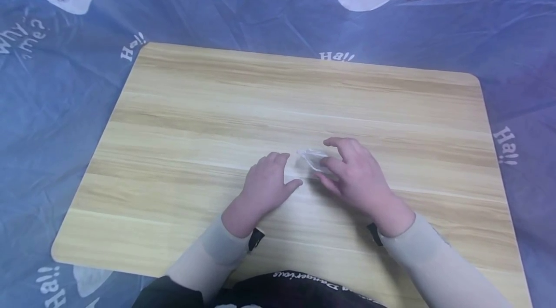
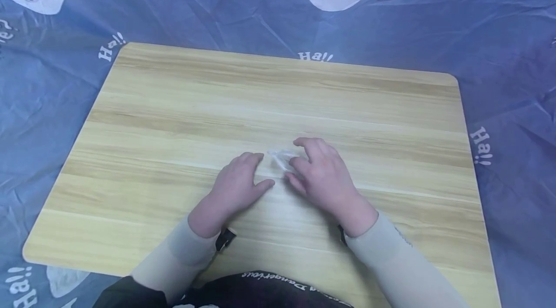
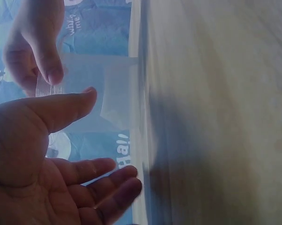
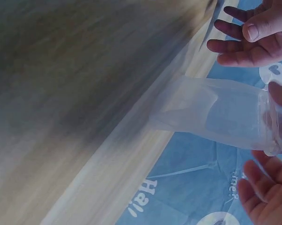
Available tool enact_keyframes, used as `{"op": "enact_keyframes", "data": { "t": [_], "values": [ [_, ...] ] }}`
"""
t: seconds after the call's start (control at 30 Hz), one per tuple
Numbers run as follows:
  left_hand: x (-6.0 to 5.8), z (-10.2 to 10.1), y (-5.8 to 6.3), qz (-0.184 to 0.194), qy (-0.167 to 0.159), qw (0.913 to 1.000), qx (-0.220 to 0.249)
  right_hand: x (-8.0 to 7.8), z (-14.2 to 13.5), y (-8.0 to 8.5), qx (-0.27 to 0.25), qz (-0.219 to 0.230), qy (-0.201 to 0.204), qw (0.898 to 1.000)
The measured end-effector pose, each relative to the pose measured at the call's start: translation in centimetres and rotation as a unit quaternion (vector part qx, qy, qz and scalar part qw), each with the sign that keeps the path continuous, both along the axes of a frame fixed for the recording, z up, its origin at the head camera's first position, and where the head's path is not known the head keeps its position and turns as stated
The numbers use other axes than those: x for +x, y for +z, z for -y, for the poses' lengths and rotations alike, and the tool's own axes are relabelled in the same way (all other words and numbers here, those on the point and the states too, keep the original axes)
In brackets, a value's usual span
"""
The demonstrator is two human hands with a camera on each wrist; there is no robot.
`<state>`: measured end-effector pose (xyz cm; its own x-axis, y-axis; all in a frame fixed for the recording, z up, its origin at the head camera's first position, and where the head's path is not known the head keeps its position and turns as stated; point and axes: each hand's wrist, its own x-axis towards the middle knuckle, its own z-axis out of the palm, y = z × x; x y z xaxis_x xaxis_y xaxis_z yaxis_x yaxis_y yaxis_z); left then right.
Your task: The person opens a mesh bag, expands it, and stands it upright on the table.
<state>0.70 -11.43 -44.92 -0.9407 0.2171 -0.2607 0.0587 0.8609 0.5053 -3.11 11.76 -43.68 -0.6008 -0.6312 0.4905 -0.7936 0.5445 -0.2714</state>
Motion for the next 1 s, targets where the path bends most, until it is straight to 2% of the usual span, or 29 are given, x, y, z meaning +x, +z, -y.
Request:
{"op": "enact_keyframes", "data": {
  "t": [0.1,0.17,0.23,0.3,0.33,0.4,0.47,0.53,0.6,0.73,0.87,0.93,1.0],
  "values": [
    [-0.1,-0.1,0.0,-0.007,0.009,0.9994,0.032,-0.4,-0.4,0.3,-0.003,0.009,-0.015,1.0],
    [-0.2,-0.2,0.0,-0.005,0.022,0.997,0.073,-0.6,-0.7,0.8,-0.016,0.019,-0.027,0.999],
    [-0.2,-0.4,-0.1,0.001,0.041,0.9908,0.129,-0.8,-1.1,1.4,-0.039,0.036,-0.039,0.998],
    [-0.3,-0.7,-0.2,0.009,0.063,0.9784,0.197,-0.8,-1.3,2.2,-0.071,0.059,-0.042,0.995],
    [-0.4,-0.9,-0.2,0.014,0.076,0.9694,0.233,-0.8,-1.4,2.6,-0.088,0.07,-0.043,0.993],
    [-0.6,-1.2,-0.3,0.028,0.104,0.9461,0.305,-0.7,-1.6,3.3,-0.116,0.094,-0.044,0.988],
    [-0.8,-1.5,-0.1,0.041,0.131,0.9188,0.37,-0.6,-1.6,3.8,-0.146,0.111,-0.039,0.982],
    [-1.1,-1.7,0.1,0.057,0.157,0.8872,0.43,-0.5,-1.6,4.2,-0.167,0.128,-0.036,0.977],
    [-1.3,-1.8,0.4,0.066,0.174,0.8591,0.477,-0.5,-1.5,4.5,-0.183,0.142,-0.033,0.972],
    [-1.4,-1.8,1.0,0.07,0.195,0.8116,0.546,-0.3,-1.4,4.8,-0.2,0.166,-0.028,0.965],
    [-1.4,-1.8,1.4,0.075,0.205,0.7789,0.588,-0.3,-1.4,4.8,-0.213,0.176,-0.025,0.961],
    [-1.4,-1.7,1.4,0.085,0.206,0.7696,0.598,-0.4,-1.5,4.8,-0.217,0.182,-0.028,0.959],
    [-1.4,-1.7,1.3,0.101,0.206,0.764,0.603,-0.4,-1.5,4.9,-0.219,0.186,-0.033,0.957]
  ]
}}
